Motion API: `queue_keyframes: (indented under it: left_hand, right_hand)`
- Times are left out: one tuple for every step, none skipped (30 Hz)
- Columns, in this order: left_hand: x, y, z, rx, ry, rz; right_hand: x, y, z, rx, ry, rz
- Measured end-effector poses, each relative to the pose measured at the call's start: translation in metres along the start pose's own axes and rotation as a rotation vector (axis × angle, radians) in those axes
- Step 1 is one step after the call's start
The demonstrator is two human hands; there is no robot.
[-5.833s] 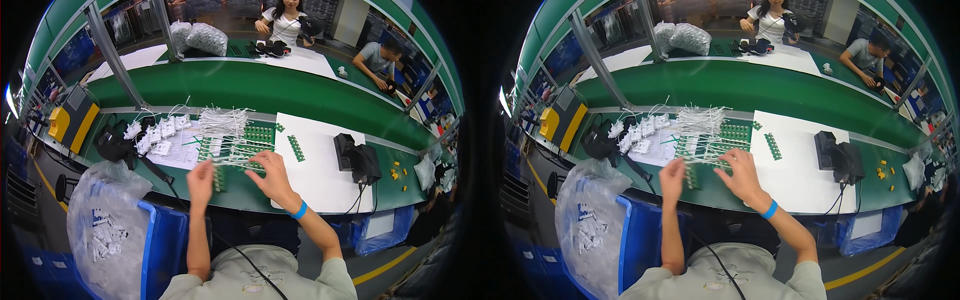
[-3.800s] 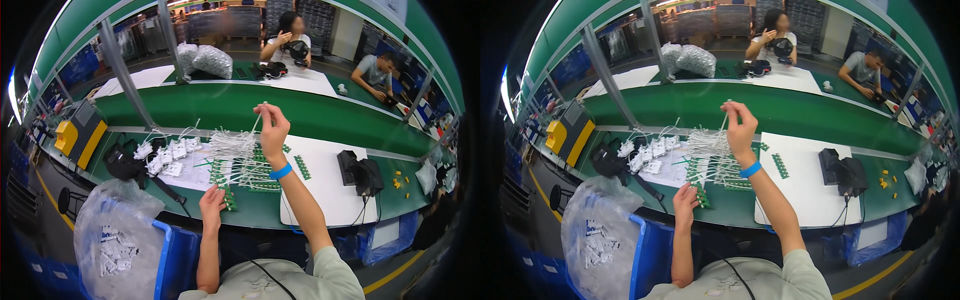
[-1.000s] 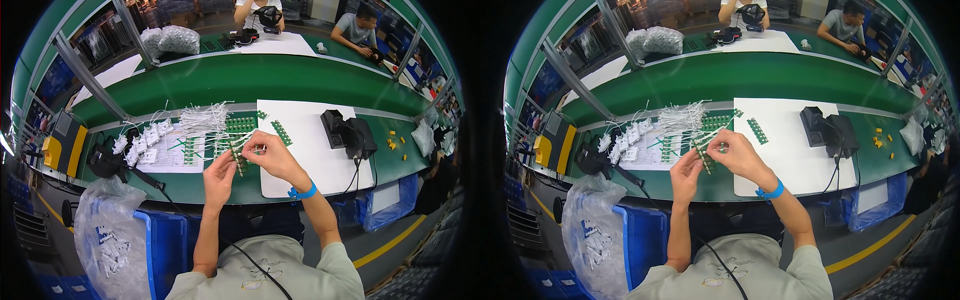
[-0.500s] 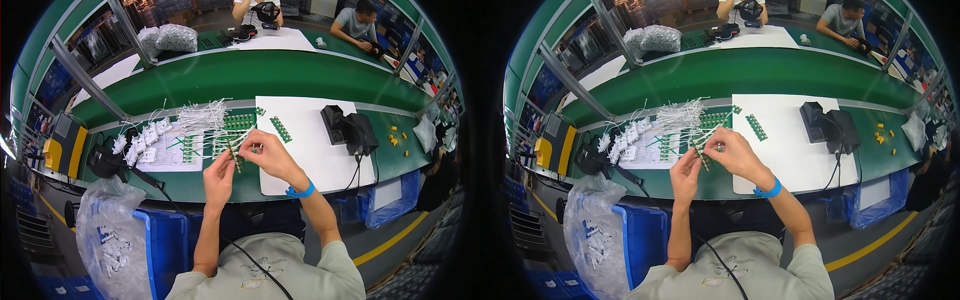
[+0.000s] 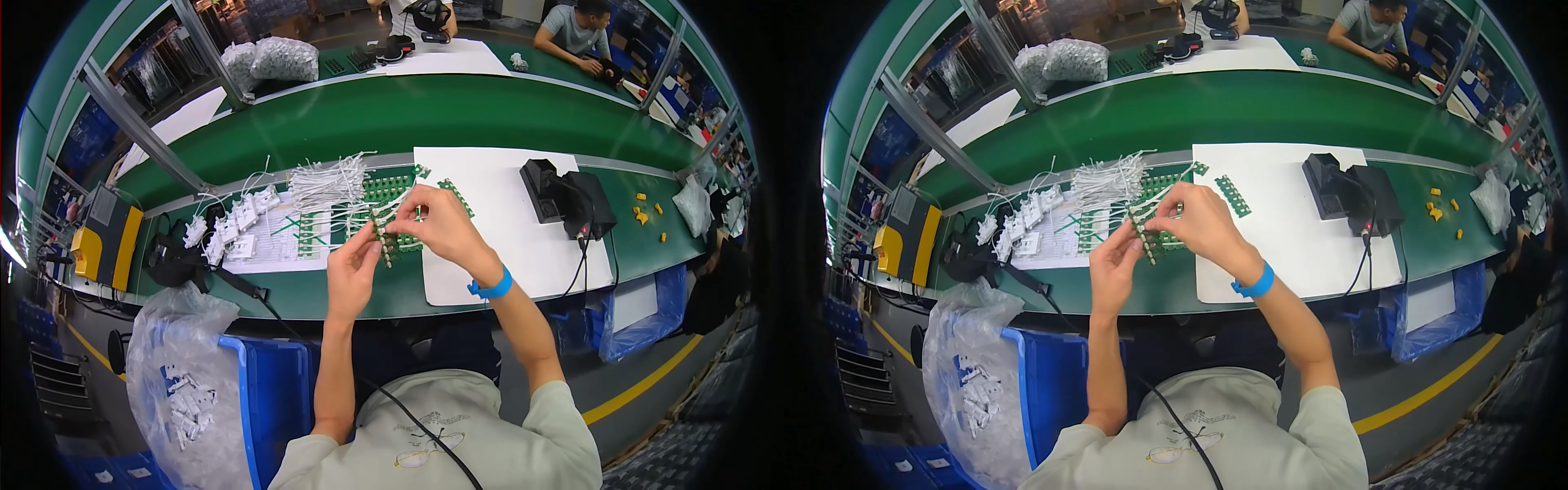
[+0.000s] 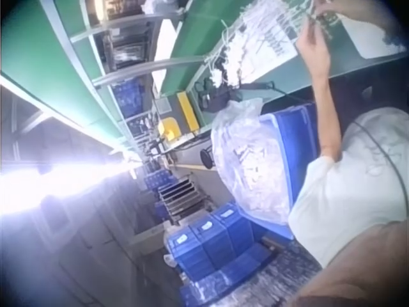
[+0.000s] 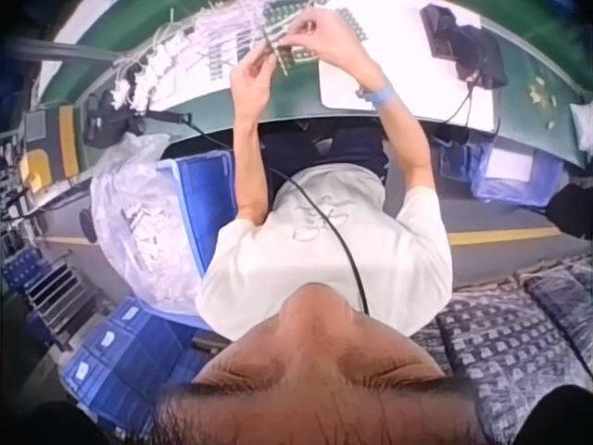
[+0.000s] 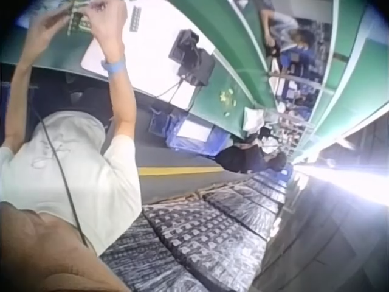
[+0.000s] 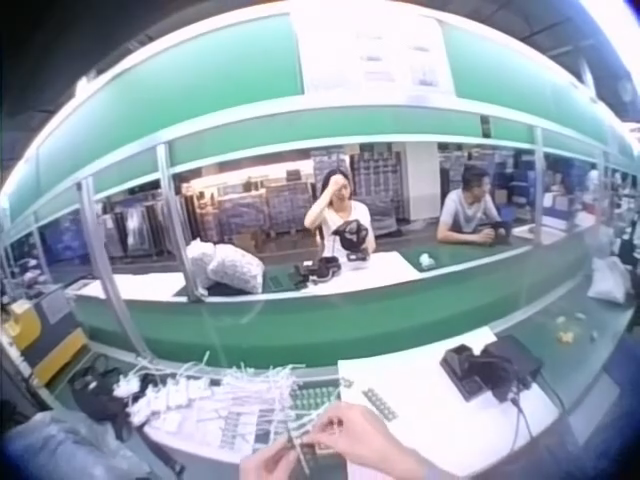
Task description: Assembling white wires into green LED circuit boards at a factory workstation.
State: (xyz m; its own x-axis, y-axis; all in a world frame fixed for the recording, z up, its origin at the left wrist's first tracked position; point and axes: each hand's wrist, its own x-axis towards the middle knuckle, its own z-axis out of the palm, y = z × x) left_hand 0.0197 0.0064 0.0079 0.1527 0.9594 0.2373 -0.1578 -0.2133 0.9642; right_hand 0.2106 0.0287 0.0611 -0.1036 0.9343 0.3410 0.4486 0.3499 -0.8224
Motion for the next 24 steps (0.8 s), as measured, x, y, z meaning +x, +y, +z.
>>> queue_keyframes:
  left_hand:
    - [0.0, 0.003, 0.0, 0.007, -0.006, 0.002]
    - [0.0, 0.004, 0.0, 0.014, -0.011, 0.004]
    - [0.0, 0.004, -0.001, 0.034, -0.006, 0.01]
    - [-0.001, 0.004, 0.0, 0.034, -0.005, 0.006]
    - [-0.002, 0.007, 0.001, 0.057, 0.003, 0.027]
    - [-0.003, 0.009, 0.002, 0.08, 0.012, 0.048]
    - [-0.004, 0.009, 0.002, 0.081, 0.014, 0.051]
    - [-0.004, 0.007, 0.003, 0.096, 0.018, 0.046]
    - [-0.004, 0.005, 0.004, 0.111, 0.023, 0.042]
    - [-0.005, 0.005, 0.005, 0.109, 0.024, 0.042]
    - [-0.006, 0.004, 0.006, 0.101, 0.035, 0.045]
    - [-0.007, 0.003, 0.006, 0.092, 0.046, 0.048]
    - [-0.007, 0.002, 0.004, 0.09, 0.049, 0.049]
    - [-0.009, -0.001, 0.0, 0.119, 0.053, 0.013]
    - [-0.01, -0.004, -0.004, 0.148, 0.057, -0.021]
    - [-0.01, -0.006, -0.009, 0.147, 0.064, -0.021]
    - [-0.009, -0.008, -0.014, 0.087, 0.074, -0.057]
    - [-0.009, -0.011, -0.02, 0.027, 0.085, -0.093]
    - [-0.008, -0.014, -0.028, -0.054, 0.086, -0.152]
    - [-0.008, -0.017, -0.036, -0.057, 0.093, -0.148]
    - [-0.01, -0.018, -0.043, -0.101, 0.111, -0.212]
    - [-0.012, -0.021, -0.05, -0.147, 0.129, -0.275]
    - [-0.017, -0.024, -0.056, -0.115, 0.182, -0.322]
    - [-0.019, -0.027, -0.063, -0.118, 0.192, -0.319]
  right_hand:
    - [0.0, -0.001, -0.002, -0.036, -0.012, -0.004]
    - [0.002, -0.002, -0.003, -0.059, -0.017, -0.007]
    - [0.003, -0.002, -0.003, -0.058, -0.019, -0.004]
    - [0.003, -0.002, -0.003, -0.069, -0.018, -0.015]
    - [0.003, -0.004, -0.003, -0.082, -0.013, -0.034]
    - [0.002, -0.008, -0.003, -0.084, -0.025, -0.021]
    - [0.001, -0.01, -0.003, -0.084, -0.026, -0.024]
    - [0.0, -0.011, -0.003, -0.078, -0.03, -0.001]
    - [-0.001, -0.012, -0.003, -0.072, -0.034, 0.022]
    - [-0.001, -0.011, -0.002, -0.074, -0.036, 0.021]
    - [-0.002, -0.007, 0.002, -0.059, -0.026, 0.026]
    - [-0.003, -0.003, 0.005, -0.045, -0.016, 0.029]
    - [-0.003, 0.001, 0.009, -0.046, -0.019, 0.028]
    - [-0.003, 0.005, 0.015, -0.032, -0.032, 0.048]
    - [-0.003, 0.008, 0.02, -0.018, -0.046, 0.068]
    - [-0.002, 0.011, 0.027, -0.019, -0.051, 0.065]
    - [-0.002, 0.012, 0.034, -0.029, -0.038, 0.064]
    - [0.0, 0.012, 0.041, -0.039, -0.025, 0.061]
    - [0.001, 0.01, 0.047, -0.094, -0.043, 0.084]
    - [0.002, 0.009, 0.053, -0.098, -0.049, 0.062]
    - [0.003, 0.009, 0.06, -0.102, -0.056, 0.04]
    - [0.004, 0.01, 0.064, -0.104, -0.089, -0.011]
    - [0.005, 0.009, 0.072, -0.071, -0.115, -0.001]
    - [0.007, 0.008, 0.079, -0.038, -0.141, 0.009]
